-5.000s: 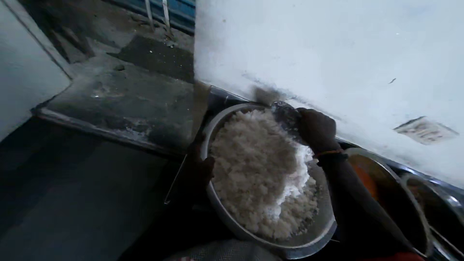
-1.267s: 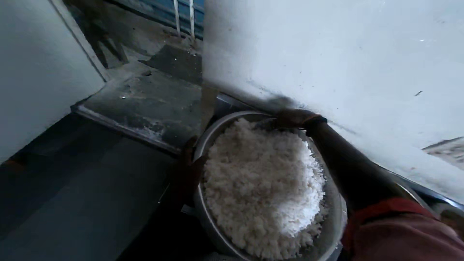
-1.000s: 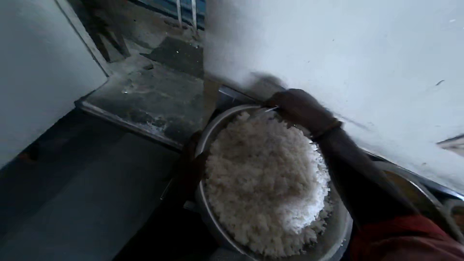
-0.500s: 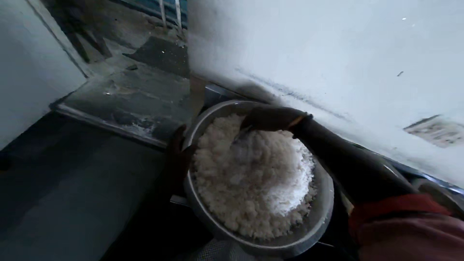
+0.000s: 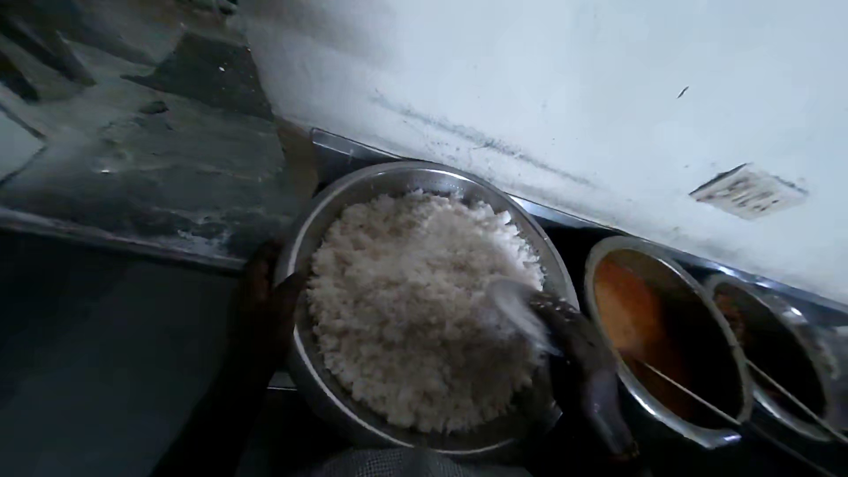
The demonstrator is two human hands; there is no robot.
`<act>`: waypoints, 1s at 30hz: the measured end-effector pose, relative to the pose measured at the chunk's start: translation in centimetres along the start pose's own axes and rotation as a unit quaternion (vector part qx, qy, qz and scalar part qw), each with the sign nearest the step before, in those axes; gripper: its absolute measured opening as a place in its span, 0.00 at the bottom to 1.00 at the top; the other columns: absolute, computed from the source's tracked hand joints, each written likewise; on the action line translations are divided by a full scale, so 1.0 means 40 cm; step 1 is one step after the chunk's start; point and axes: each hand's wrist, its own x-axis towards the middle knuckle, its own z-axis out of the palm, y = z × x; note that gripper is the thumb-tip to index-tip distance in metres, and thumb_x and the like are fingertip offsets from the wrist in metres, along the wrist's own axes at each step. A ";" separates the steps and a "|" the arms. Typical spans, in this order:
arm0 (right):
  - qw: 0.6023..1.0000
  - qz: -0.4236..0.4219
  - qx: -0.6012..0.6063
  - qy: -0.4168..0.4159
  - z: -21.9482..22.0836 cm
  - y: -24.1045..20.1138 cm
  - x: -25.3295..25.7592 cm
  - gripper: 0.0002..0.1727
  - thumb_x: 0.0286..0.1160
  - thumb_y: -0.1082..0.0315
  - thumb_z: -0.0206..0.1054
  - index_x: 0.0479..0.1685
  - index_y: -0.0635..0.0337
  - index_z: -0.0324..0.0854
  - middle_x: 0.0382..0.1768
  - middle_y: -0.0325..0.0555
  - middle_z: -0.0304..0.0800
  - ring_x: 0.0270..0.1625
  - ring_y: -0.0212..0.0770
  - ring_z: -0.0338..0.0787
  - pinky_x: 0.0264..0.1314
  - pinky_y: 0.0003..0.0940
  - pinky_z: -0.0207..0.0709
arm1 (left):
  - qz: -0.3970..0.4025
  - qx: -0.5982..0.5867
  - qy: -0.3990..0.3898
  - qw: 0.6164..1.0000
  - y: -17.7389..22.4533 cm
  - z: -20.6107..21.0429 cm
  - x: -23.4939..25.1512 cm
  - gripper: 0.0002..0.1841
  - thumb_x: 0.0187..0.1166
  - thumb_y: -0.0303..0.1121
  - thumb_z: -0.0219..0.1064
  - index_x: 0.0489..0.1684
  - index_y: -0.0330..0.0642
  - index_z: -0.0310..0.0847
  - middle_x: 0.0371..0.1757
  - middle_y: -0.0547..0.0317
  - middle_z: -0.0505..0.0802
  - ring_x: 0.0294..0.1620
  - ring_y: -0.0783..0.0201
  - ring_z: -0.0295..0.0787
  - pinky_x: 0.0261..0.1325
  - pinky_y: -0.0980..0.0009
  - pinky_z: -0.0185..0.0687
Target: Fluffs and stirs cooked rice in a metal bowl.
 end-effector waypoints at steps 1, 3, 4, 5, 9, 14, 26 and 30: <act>0.998 0.045 -0.030 0.013 -0.019 -0.012 0.000 0.27 0.70 0.78 0.63 0.70 0.49 0.87 0.65 0.51 0.91 0.64 0.55 0.91 0.62 0.56 0.86 | 0.003 -0.002 -0.002 1.000 -0.001 -0.001 -0.001 0.30 0.86 0.35 0.61 0.89 0.54 0.60 0.81 0.54 0.76 0.72 0.65 0.81 0.70 0.60 0.81; 0.983 0.153 -0.098 -0.013 -0.051 -0.033 0.020 0.22 0.77 0.73 0.66 0.71 0.52 0.85 0.58 0.58 0.92 0.53 0.63 0.93 0.48 0.64 0.85 | 0.002 -0.005 0.001 1.000 0.003 -0.001 -0.001 0.29 0.86 0.34 0.61 0.88 0.54 0.61 0.78 0.53 0.79 0.69 0.66 0.82 0.68 0.61 0.82; 0.967 0.218 -0.116 -0.055 -0.059 -0.041 0.038 0.21 0.81 0.68 0.66 0.73 0.54 0.82 0.57 0.61 0.91 0.52 0.66 0.92 0.50 0.68 0.84 | 0.002 -0.007 0.002 1.000 0.004 -0.001 0.000 0.29 0.86 0.33 0.61 0.88 0.54 0.62 0.78 0.54 0.79 0.69 0.66 0.82 0.68 0.62 0.82; 0.949 0.272 -0.121 -0.100 -0.058 -0.046 0.058 0.22 0.82 0.66 0.66 0.75 0.56 0.80 0.57 0.63 0.90 0.53 0.67 0.91 0.52 0.71 0.82 | 0.006 -0.011 0.003 1.000 0.003 0.000 0.000 0.29 0.85 0.33 0.61 0.88 0.54 0.62 0.78 0.54 0.79 0.69 0.67 0.82 0.69 0.63 0.82; 0.923 0.340 -0.062 -0.170 -0.004 -0.076 0.152 0.19 0.83 0.61 0.66 0.68 0.58 0.81 0.49 0.62 0.90 0.50 0.64 0.91 0.51 0.70 0.82 | 0.005 -0.021 0.010 1.000 0.001 0.002 0.006 0.29 0.86 0.32 0.61 0.87 0.54 0.62 0.77 0.55 0.80 0.69 0.67 0.83 0.68 0.63 0.83; 0.943 0.275 -0.039 -0.184 0.069 -0.116 0.293 0.17 0.87 0.59 0.60 0.63 0.60 0.82 0.50 0.62 0.90 0.53 0.63 0.91 0.54 0.68 0.82 | -0.003 -0.015 0.017 1.000 0.002 0.002 0.012 0.29 0.84 0.32 0.64 0.86 0.53 0.64 0.77 0.53 0.80 0.69 0.64 0.83 0.69 0.60 0.83; 0.977 0.165 0.024 -0.130 -0.026 -0.224 0.477 0.21 0.81 0.66 0.67 0.71 0.60 0.78 0.56 0.62 0.90 0.58 0.61 0.91 0.59 0.66 0.82 | 0.003 0.051 0.023 0.998 -0.003 -0.004 0.018 0.30 0.85 0.39 0.66 0.87 0.52 0.64 0.76 0.47 0.81 0.70 0.53 0.83 0.70 0.47 0.80; 0.951 0.153 0.180 -0.197 0.072 -0.299 0.457 0.22 0.79 0.62 0.71 0.70 0.59 0.79 0.55 0.55 0.90 0.53 0.49 0.91 0.57 0.53 0.86 | 0.024 0.066 0.014 0.997 0.008 -0.011 0.008 0.31 0.86 0.38 0.64 0.90 0.54 0.60 0.85 0.51 0.73 0.79 0.56 0.75 0.77 0.51 0.74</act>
